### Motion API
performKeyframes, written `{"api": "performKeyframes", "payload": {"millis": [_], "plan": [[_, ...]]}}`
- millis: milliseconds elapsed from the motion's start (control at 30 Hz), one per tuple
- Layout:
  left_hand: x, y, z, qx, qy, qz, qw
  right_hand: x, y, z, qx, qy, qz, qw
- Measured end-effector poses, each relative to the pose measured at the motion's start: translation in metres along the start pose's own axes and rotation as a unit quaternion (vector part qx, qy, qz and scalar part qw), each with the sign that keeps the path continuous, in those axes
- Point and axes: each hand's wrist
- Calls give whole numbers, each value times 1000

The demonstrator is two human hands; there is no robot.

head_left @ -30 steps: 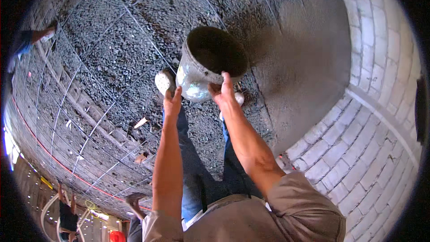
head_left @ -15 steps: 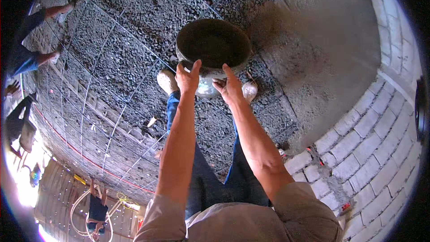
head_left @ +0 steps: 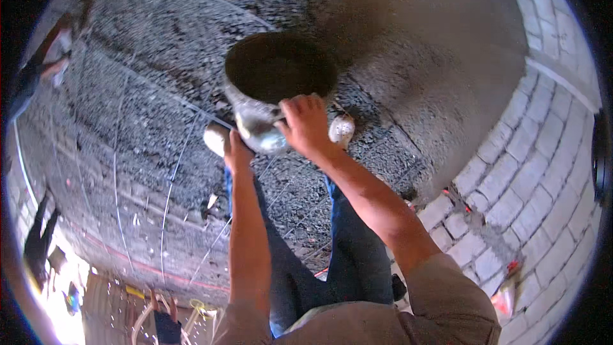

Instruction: The person pours wet concrete from buckets onto the ground and smooths the concrete using a trowel.

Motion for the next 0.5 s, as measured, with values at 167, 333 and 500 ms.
{"api": "performKeyframes", "payload": {"millis": [167, 333, 500], "plan": [[10, -11, -83, 26, -270, 77, 959, 7, 7, 14, 10, -11, 36, 999], [-6, -17, -113, 151, -205, -28, 967, 2, 7, 11, -3, 10, 23, 1000], [-15, -3, -130, 125, -180, -3, 976, 0, 13, 20, 35, 15, 26, 999]]}}
Point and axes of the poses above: each hand's wrist, its own x-axis away from the middle knuckle, its own y-axis out of the palm, z = x × y, and after that the axes turned 5 degrees about -y, right-handed
